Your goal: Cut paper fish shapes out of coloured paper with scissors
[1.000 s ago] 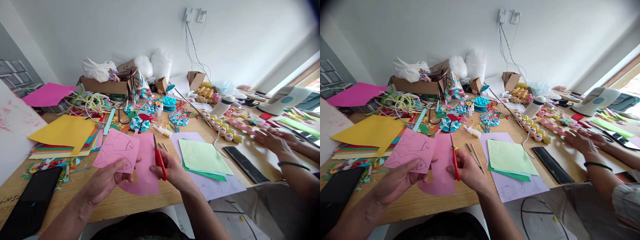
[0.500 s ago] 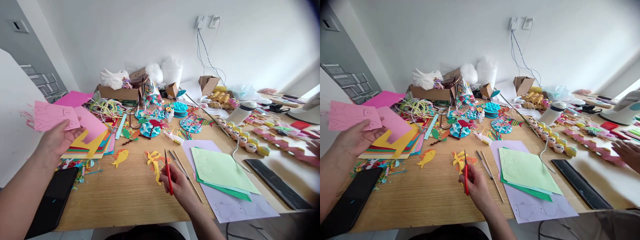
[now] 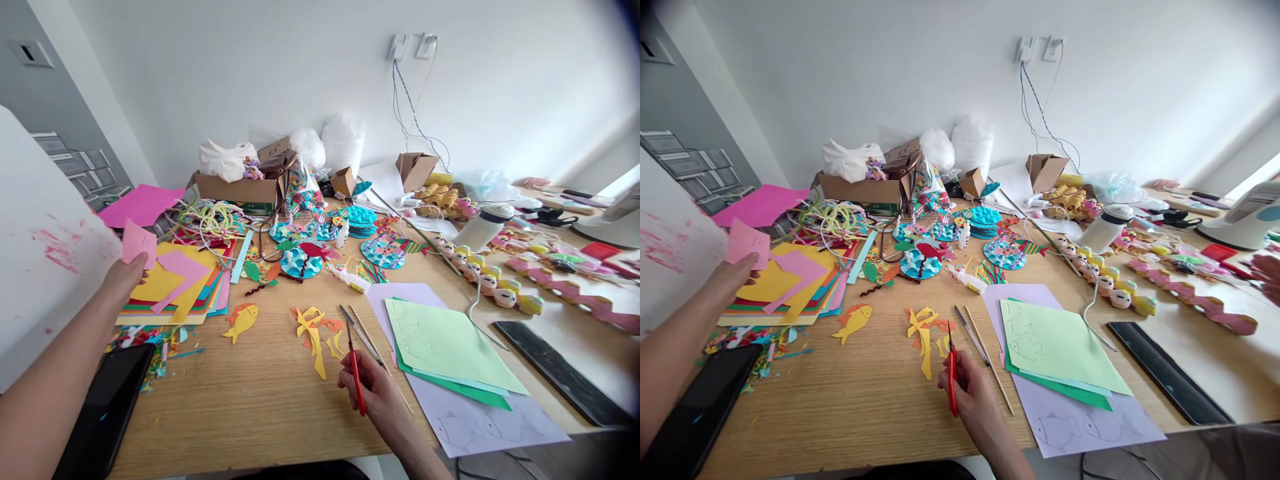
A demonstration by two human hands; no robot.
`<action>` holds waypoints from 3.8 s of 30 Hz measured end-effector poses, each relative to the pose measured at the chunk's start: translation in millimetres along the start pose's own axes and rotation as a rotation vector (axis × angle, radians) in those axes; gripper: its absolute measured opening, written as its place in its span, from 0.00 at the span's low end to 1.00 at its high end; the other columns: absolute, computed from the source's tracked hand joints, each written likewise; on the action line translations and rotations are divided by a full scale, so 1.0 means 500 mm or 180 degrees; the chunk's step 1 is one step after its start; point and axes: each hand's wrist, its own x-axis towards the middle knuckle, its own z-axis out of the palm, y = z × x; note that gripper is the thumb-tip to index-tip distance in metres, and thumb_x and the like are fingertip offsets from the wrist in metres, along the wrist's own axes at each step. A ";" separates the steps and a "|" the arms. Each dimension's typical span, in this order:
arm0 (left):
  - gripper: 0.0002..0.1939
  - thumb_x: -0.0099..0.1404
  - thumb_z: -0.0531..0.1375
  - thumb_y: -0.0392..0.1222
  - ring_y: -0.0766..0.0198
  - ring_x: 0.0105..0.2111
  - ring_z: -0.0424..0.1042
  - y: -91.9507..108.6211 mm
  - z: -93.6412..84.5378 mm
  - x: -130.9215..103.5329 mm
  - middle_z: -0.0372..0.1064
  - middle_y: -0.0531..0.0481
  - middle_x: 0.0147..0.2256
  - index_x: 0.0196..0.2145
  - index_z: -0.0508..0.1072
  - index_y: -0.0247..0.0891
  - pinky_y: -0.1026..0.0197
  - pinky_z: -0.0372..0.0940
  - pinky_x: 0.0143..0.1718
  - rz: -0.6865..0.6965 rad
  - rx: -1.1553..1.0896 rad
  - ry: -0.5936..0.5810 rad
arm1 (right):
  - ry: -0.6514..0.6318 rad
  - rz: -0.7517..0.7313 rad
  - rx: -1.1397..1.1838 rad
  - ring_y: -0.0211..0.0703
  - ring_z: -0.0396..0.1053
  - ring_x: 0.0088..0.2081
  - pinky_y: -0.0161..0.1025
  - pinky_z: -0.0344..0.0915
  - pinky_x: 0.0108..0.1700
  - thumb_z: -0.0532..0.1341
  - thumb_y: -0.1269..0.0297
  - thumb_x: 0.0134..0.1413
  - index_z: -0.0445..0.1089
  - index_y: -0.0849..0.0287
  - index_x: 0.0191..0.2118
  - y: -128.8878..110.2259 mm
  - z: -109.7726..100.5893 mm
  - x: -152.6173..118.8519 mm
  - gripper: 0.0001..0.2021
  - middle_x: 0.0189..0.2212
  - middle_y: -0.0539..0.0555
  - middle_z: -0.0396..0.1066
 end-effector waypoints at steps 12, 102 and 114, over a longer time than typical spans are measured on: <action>0.13 0.49 0.70 0.48 0.65 0.21 0.66 0.160 0.145 -0.355 0.71 0.54 0.24 0.27 0.73 0.39 0.64 0.63 0.19 0.0042 -0.2341 -0.1840 | -0.0169 -0.0546 0.1096 0.31 0.59 0.20 0.31 0.55 0.21 0.70 0.51 0.42 0.62 0.58 0.32 -0.133 0.028 0.038 0.20 0.26 0.46 0.66; 0.17 0.52 0.65 0.50 0.73 0.17 0.56 0.123 0.198 -0.437 0.62 0.60 0.20 0.33 0.69 0.37 0.68 0.51 0.17 -0.0389 -0.1950 -0.2913 | -0.0964 -0.0460 -0.0208 0.33 0.54 0.20 0.32 0.49 0.23 0.52 0.47 0.61 0.58 0.57 0.26 -0.060 0.065 -0.017 0.20 0.17 0.45 0.55; 0.16 0.52 0.64 0.53 0.70 0.19 0.56 0.117 0.211 -0.442 0.62 0.58 0.18 0.25 0.70 0.36 0.67 0.53 0.18 -0.0271 -0.1841 -0.2397 | -0.1007 -0.0322 -0.0023 0.33 0.54 0.20 0.31 0.50 0.22 0.54 0.47 0.60 0.59 0.58 0.26 -0.052 0.066 -0.018 0.19 0.17 0.44 0.55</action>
